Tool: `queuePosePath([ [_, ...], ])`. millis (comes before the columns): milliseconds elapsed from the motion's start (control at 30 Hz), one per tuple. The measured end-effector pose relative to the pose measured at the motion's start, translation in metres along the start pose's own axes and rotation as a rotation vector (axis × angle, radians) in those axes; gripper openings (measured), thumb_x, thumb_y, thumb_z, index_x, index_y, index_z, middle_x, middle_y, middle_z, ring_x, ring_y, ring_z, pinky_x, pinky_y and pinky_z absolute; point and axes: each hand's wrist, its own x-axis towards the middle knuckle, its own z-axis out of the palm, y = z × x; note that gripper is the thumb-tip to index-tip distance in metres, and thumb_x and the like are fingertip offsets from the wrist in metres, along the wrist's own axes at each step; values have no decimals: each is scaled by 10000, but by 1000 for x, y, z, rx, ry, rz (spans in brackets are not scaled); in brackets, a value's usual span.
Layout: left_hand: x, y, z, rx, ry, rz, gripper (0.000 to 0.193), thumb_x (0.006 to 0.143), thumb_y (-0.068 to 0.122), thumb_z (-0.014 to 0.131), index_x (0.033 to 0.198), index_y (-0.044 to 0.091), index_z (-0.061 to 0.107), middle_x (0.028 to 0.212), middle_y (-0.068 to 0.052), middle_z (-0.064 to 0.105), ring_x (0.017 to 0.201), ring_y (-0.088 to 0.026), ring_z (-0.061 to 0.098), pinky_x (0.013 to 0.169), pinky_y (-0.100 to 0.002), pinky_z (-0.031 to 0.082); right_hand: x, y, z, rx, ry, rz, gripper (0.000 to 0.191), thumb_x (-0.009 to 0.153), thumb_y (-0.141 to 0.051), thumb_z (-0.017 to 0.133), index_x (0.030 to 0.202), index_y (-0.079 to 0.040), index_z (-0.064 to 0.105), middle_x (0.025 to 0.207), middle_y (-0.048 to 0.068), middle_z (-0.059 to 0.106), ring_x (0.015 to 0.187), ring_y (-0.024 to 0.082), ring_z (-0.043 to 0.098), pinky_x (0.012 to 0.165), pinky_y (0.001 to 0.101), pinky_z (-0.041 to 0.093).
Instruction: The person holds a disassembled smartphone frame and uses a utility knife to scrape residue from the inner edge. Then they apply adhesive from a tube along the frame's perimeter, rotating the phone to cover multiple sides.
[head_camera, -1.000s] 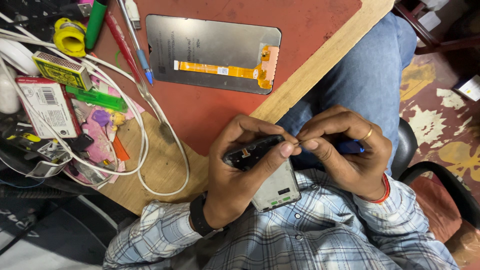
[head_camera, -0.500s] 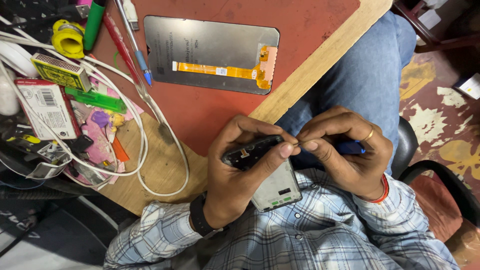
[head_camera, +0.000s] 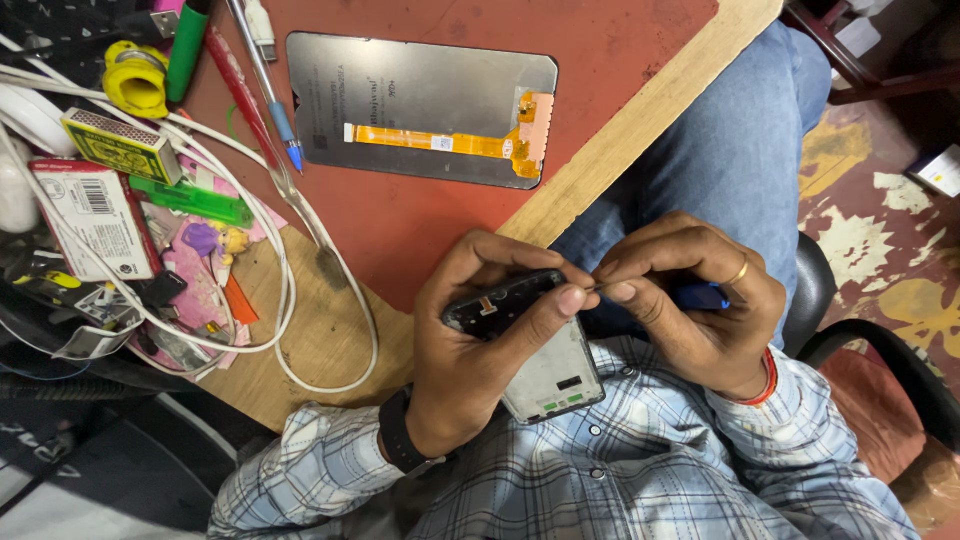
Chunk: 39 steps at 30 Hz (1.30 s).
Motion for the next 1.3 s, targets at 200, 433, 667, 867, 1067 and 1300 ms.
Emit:
queuePosePath([
  [200, 0, 0, 0, -3, -5, 9, 219, 1014, -7, 718, 1168, 4, 563, 1094, -144, 744, 1038, -170, 742, 947, -302, 617, 1, 0, -1, -24, -13, -16, 113, 974, -27, 733, 1013, 14, 636, 953, 135, 724, 824, 165, 717, 694, 255, 587],
  [433, -1, 0, 0, -3, -13, -8, 209, 1008, -5, 721, 1144, -7, 563, 1067, -139, 742, 1018, -176, 751, 932, -301, 623, 1, -3, -2, -16, -37, 25, 98, 973, -28, 730, 1014, 19, 654, 971, 135, 712, 821, 170, 714, 703, 253, 583],
  [667, 0, 2, 2, 0, 6, -36, 228, 994, -4, 728, 1150, -5, 563, 1076, -140, 736, 1017, -167, 730, 932, -299, 606, 3, -7, 1, -18, -5, 62, 110, 971, -28, 734, 1009, 29, 648, 967, 141, 710, 802, 161, 708, 683, 242, 571],
  [867, -4, 3, 1, -75, -110, -95, 340, 999, 17, 695, 1254, 40, 472, 1149, -120, 696, 1106, -138, 695, 992, -290, 572, 9, -15, -6, -85, 49, 17, 111, 943, -15, 735, 983, 43, 648, 952, 142, 691, 831, 180, 694, 678, 250, 563],
  [1067, -10, -3, 0, 57, -137, -202, 310, 1004, 73, 695, 1202, 38, 458, 1191, -80, 645, 1068, -86, 614, 940, -253, 519, 9, -16, 2, -93, 12, -88, 140, 917, -17, 768, 983, 43, 659, 965, 172, 633, 802, 172, 645, 641, 230, 562],
  [1300, -12, -5, -1, 79, -132, -238, 329, 994, 134, 713, 1222, 25, 501, 1102, -40, 629, 1059, -91, 624, 915, -256, 523, -1, -19, 8, -198, 67, -28, 138, 879, -15, 785, 956, 15, 675, 914, 135, 680, 885, 213, 591, 712, 285, 495],
])
